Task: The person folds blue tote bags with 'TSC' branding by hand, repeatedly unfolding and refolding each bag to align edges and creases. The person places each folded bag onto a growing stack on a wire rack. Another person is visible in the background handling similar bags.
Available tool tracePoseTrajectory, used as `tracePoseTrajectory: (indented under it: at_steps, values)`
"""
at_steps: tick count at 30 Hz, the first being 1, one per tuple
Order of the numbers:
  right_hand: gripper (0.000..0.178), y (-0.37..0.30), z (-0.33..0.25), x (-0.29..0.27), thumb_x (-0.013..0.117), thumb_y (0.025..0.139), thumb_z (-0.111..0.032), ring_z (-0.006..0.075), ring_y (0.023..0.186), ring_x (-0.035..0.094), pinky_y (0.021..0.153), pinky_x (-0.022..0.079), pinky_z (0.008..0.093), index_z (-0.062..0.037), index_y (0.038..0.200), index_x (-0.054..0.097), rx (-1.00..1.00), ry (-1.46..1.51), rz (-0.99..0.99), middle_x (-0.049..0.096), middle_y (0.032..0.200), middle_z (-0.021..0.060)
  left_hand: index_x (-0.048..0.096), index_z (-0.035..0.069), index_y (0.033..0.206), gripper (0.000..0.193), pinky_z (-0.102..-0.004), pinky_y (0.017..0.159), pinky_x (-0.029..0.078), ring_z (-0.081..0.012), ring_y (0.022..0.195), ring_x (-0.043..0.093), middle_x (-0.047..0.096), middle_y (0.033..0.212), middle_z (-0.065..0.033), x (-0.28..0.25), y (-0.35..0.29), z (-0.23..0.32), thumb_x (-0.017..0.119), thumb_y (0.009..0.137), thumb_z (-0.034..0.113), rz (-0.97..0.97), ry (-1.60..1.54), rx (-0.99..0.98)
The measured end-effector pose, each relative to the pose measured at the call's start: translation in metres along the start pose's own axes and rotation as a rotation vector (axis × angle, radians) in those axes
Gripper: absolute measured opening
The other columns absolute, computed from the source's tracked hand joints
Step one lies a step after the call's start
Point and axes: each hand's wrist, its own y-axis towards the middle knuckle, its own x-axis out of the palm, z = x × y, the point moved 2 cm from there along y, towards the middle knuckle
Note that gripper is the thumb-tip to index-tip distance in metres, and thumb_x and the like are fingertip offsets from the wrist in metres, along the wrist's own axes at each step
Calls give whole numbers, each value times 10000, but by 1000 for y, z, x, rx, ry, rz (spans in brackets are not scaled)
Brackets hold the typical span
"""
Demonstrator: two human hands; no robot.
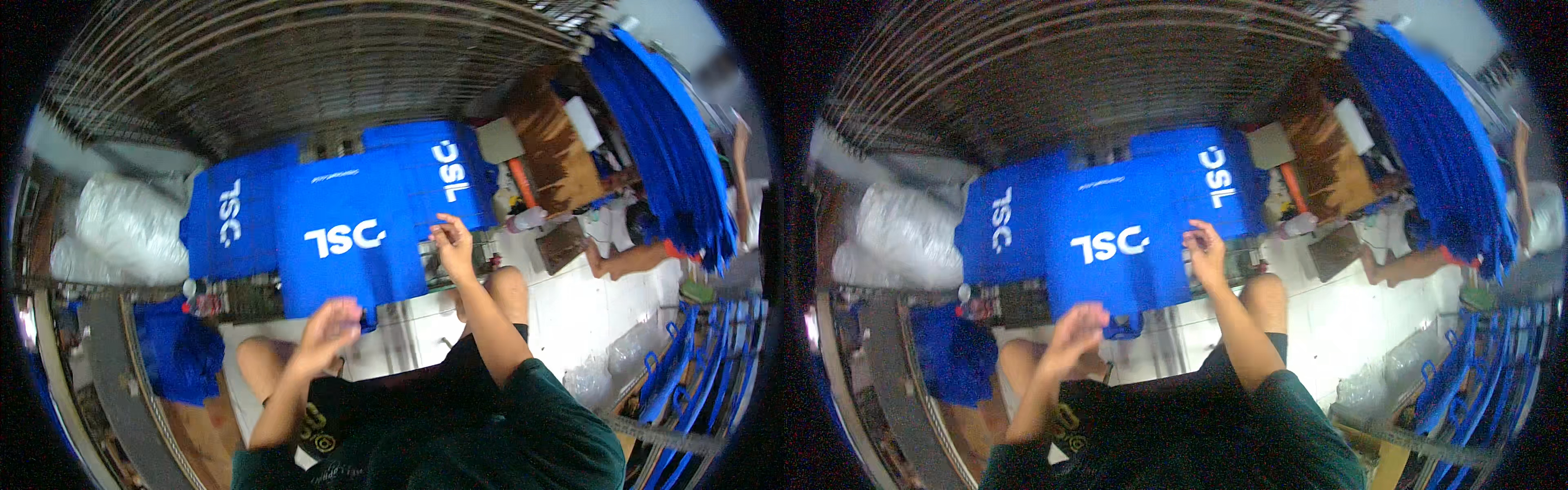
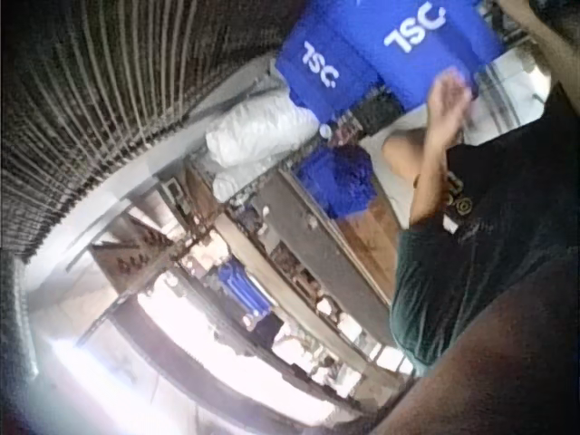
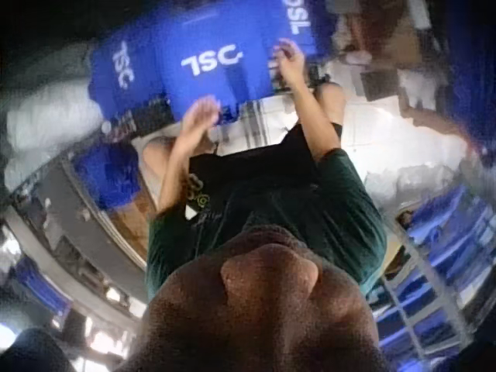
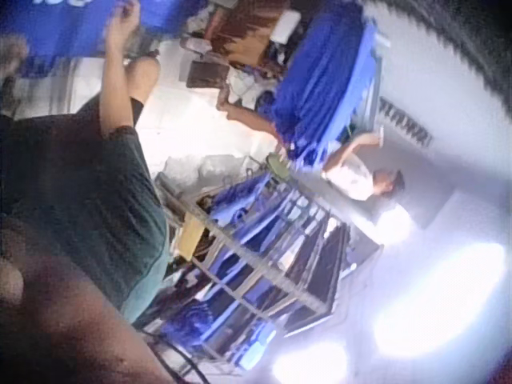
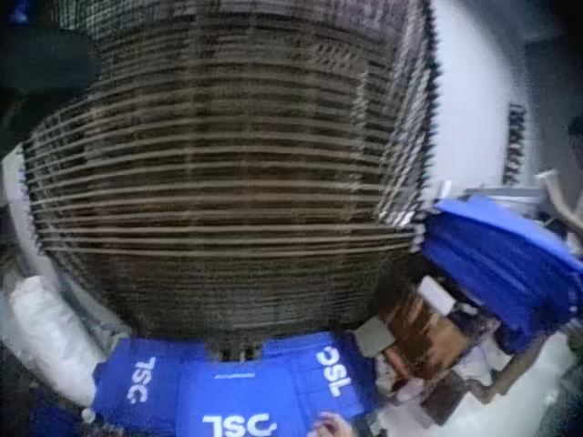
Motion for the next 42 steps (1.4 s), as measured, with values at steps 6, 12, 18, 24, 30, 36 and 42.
tracePoseTrajectory:
  at_steps: [6,12,18,24,30,36,42]
  values:
    - [251,-3,-117,-90,611,823,-33,112,752,582,690,461,244,-37,1069,560,-196,-41,44,615,825,47,494,50,1154,433,-300,806,474,-159,934,580,592,1027,-73,61,-57,-120,695,779,133,-47,170,-96]
    - [261,-3,-258,-190,620,806,-57,106,816,577,745,453,246,-24,1060,567,-471,-175,109,610,898,32,501,26,1135,478,-312,750,489,-191,854,587,615,922,-110,53,-44,-156,728,759,213,9,279,-43]
    - [450,20,-391,-307,625,824,-233,193,931,583,742,474,309,-56,1206,465,-599,-38,395,563,1076,102,519,49,1108,437,-274,647,461,-155,818,574,606,915,-95,43,-38,-161,730,755,194,265,232,-277]
    - [755,50,-443,-424,647,806,-291,335,1056,514,807,483,421,-92,1363,178,-707,416,522,366,1268,217,514,49,1099,455,-282,596,459,-162,753,565,590,888,-92,37,-35,-179,736,746,232,343,261,-208]
    - [928,70,-457,-502,556,826,-492,442,1314,172,1016,280,555,-152,1415,-76,-687,708,578,61,1423,300,495,41,1108,442,-266,572,458,-153,720,558,578,872,-91,36,-38,-179,718,761,198,368,200,-172]
    - [928,80,-442,-519,231,779,-759,355,1358,113,1083,57,529,-92,1422,166,-554,885,652,166,1464,170,488,38,1102,384,-255,532,460,-127,651,553,573,796,-59,37,-46,-162,686,791,145,406,182,-127]
    - [424,138,-409,-579,493,785,64,375,1013,555,830,459,586,23,1191,379,-607,962,910,492,1178,207,509,41,1067,362,-251,541,445,-122,719,572,605,834,-76,34,-54,-170,704,780,144,429,164,-82]
